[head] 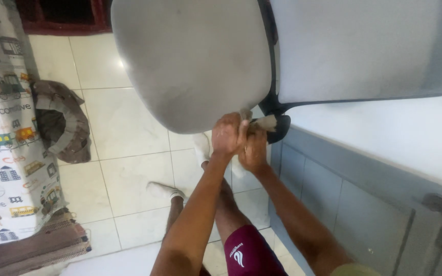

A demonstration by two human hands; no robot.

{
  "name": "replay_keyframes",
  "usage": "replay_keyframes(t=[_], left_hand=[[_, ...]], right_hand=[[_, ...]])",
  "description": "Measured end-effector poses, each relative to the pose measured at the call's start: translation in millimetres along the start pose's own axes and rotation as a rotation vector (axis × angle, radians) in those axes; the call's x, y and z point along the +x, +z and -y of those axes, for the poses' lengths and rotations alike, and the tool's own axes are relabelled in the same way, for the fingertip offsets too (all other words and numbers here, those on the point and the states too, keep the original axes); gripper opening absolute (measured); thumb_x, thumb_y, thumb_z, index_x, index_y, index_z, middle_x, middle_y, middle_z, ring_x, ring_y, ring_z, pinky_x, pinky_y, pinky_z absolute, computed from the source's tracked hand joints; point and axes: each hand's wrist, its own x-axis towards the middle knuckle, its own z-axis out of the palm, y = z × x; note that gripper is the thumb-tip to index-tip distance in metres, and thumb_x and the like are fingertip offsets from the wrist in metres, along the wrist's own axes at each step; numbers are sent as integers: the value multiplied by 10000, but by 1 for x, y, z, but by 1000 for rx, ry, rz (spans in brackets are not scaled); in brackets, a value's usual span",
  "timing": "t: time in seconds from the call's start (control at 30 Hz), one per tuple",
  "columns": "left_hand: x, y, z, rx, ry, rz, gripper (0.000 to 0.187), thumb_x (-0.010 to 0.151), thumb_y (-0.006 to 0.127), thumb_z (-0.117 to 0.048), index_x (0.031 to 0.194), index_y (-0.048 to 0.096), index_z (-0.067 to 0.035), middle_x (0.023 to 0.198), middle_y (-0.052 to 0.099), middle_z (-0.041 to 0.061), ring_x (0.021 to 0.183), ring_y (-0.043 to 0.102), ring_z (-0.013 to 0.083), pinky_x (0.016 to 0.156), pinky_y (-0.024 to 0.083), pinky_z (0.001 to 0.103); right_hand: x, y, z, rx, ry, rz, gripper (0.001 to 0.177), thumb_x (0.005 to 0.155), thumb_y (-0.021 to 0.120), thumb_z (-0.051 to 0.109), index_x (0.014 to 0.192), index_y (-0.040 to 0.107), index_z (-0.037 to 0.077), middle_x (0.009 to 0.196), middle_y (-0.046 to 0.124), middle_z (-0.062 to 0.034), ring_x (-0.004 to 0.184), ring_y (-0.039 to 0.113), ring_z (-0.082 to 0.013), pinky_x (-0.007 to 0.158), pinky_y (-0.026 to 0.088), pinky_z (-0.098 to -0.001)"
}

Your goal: Cleaning an office chair with a cloth.

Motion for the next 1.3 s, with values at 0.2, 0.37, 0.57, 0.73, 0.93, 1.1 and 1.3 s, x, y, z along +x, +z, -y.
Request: replay_keyframes(t=[0.2, 0.37, 0.57, 0.73, 0.93, 1.1, 1.3], left_hand=[[-3, 2, 5, 132, -4, 30, 383, 1043, 501, -388, 970, 693, -65, 930, 721, 159, 873, 678, 383, 813, 499, 495], [-4, -4, 5, 71, 91, -73, 368, 1036, 516, -385, 1024, 682, -56, 961, 698, 172, 878, 661, 372, 824, 483, 485], [-2, -15, 7, 19, 192, -131, 342, 984, 507, -357, 966, 654, -49, 922, 656, 167, 855, 613, 374, 789, 448, 478], [-15, 8, 42, 176, 111, -40, 366, 1028, 514, -357, 810, 611, -81, 871, 623, 163, 843, 591, 334, 808, 447, 476], [-3, -6, 10, 95, 109, -100, 300, 1014, 461, -298, 931, 659, -88, 878, 669, 142, 830, 603, 374, 795, 440, 504], [-6, 14, 20, 23, 69, -87, 378, 1036, 423, -319, 902, 663, -59, 835, 663, 173, 822, 627, 376, 825, 460, 497], [-8, 13, 10, 155, -87, -12, 477, 1091, 350, -319, 900, 704, -62, 853, 721, 174, 773, 675, 373, 803, 452, 506]], right_hand=[[-42, -18, -97, -297, 232, -39, 341, 921, 669, 135, 1197, 571, -39, 1222, 573, -259, 1161, 531, -431, 995, 402, -569], [-53, -1, -124, -188, 565, -136, 192, 1061, 588, 73, 1201, 537, -48, 1150, 537, -222, 1120, 519, -385, 984, 396, -539], [-19, 18, -19, -103, 329, -200, 222, 973, 588, 77, 1165, 529, -17, 1196, 530, -250, 1155, 500, -413, 1009, 353, -559], [-43, 16, -32, 36, 150, 17, 302, 901, 650, 125, 1163, 564, 2, 1139, 549, -244, 1109, 511, -408, 956, 379, -529], [-31, -7, -70, -82, 414, -256, 501, 983, 620, 18, 1449, 461, -74, 1424, 491, -305, 1353, 465, -487, 1142, 402, -579], [-20, 26, -4, 209, 371, -226, 478, 1067, 554, 121, 1504, 436, -33, 1503, 499, -262, 1415, 516, -429, 1201, 426, -552], [-51, 17, -48, 62, 111, -27, 374, 978, 608, 163, 1303, 502, 10, 1359, 561, -238, 1283, 554, -430, 1105, 444, -535]])
